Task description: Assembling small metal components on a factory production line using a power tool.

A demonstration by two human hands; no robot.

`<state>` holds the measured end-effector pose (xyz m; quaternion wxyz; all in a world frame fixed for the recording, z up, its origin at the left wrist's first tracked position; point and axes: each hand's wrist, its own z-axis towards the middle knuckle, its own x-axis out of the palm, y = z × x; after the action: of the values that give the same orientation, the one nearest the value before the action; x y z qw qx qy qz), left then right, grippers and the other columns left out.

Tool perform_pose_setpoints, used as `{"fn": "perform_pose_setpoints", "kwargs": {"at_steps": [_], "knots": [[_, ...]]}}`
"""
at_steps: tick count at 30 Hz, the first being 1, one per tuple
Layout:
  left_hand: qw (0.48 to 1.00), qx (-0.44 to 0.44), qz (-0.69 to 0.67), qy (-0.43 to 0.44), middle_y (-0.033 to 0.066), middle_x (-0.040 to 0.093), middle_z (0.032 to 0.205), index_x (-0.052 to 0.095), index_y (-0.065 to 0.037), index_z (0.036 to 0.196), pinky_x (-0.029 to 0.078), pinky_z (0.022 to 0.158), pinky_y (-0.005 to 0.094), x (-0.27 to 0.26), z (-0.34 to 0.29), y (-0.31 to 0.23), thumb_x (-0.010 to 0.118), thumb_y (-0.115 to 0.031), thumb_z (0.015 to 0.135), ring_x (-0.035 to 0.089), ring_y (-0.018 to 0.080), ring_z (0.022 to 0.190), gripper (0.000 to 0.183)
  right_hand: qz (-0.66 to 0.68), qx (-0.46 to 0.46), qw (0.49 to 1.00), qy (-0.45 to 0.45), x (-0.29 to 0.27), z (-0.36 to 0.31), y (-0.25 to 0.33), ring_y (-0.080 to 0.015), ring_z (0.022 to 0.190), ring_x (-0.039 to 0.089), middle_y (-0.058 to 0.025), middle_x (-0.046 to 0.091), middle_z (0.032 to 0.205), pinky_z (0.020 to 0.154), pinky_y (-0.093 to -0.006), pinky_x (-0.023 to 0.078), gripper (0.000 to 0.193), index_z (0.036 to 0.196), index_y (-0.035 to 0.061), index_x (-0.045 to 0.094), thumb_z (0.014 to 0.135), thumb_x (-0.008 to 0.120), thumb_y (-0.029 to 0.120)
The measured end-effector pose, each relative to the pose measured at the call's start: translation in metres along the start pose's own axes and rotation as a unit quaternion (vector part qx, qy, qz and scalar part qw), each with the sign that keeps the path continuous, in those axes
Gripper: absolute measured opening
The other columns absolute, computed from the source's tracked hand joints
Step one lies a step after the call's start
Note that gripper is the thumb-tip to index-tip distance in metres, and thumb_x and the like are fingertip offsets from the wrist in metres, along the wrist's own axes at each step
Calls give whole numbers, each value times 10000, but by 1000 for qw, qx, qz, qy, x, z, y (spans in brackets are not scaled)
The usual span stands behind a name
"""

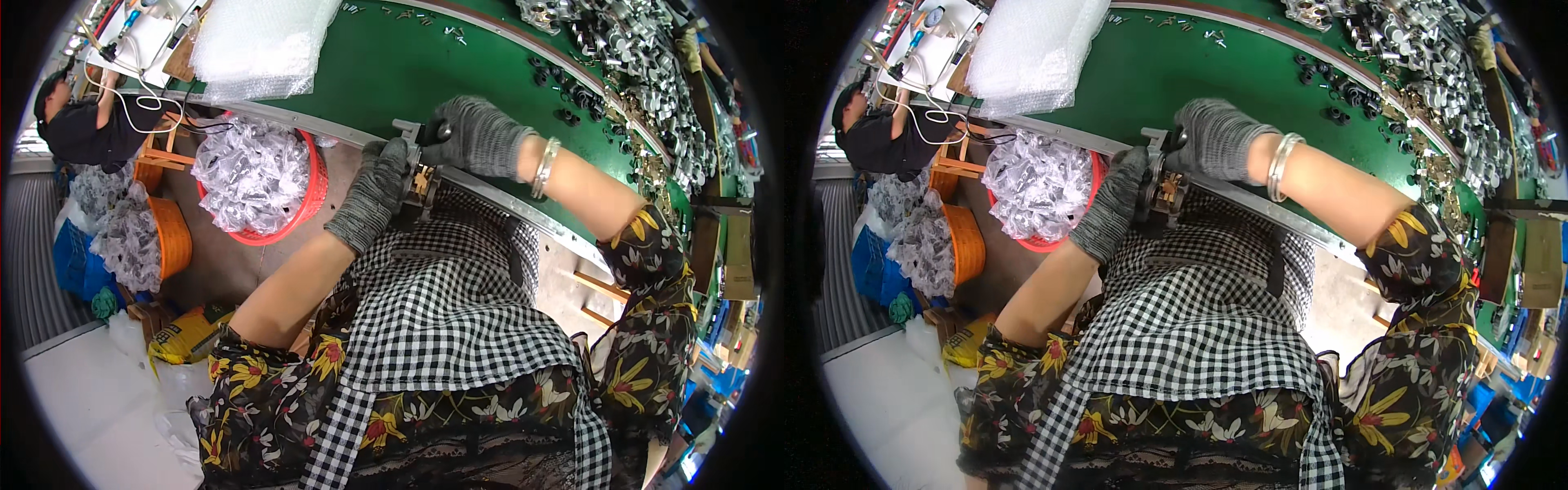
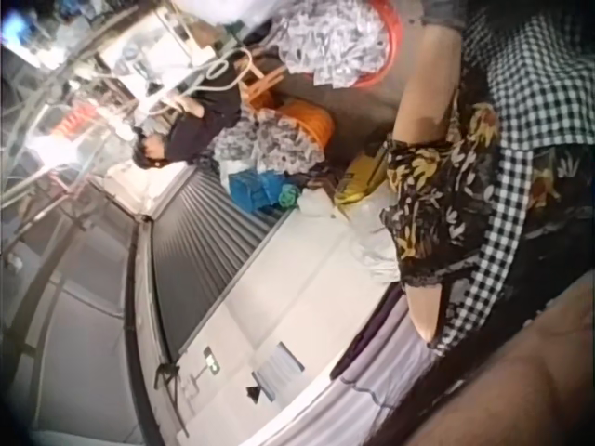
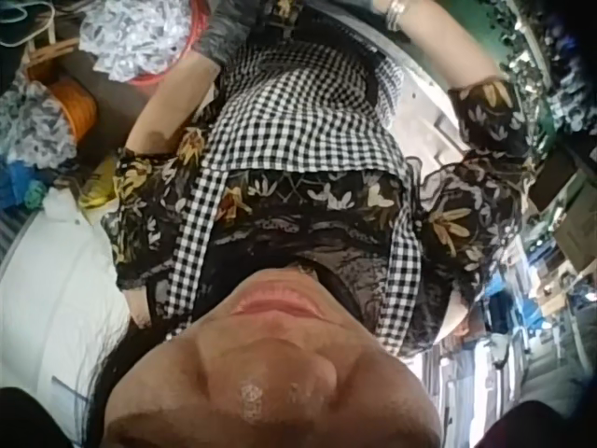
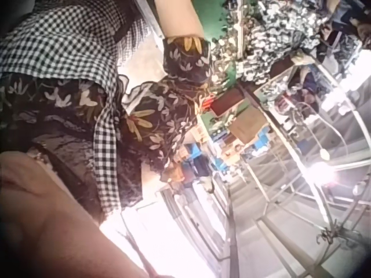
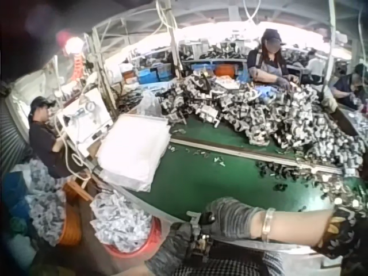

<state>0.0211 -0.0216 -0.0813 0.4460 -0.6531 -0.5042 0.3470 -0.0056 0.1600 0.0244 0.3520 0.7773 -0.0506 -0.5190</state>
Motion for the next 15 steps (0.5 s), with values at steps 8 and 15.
{"fn": "perform_pose_setpoints", "kwargs": {"at_steps": [8, 15], "knots": [[940, -180, -282, 61, 112, 624, 747, 527, -49, 1064, 564, 497, 347, 46, -46, -54, 402, -532, 933, 604, 203, 522, 516, 411, -248, 830, -285, -31, -42, -16, -127, 725, 643, -40, 648, 790, 591, -225, 537, 283, 1084, 24, 622, 864, 653, 199], [920, -150, -358, 50, 156, 602, 826, 501, -15, 1066, 558, 584, 373, 58, -46, -33, 472, -608, 875, 592, 195, 590, 623, 226, -313, 803, -454, -22, -51, 44, -127, 537, 447, -54, 511, 689, 478, -247, 355, 217, 829, 16, 529, 900, 549, 220]]}}
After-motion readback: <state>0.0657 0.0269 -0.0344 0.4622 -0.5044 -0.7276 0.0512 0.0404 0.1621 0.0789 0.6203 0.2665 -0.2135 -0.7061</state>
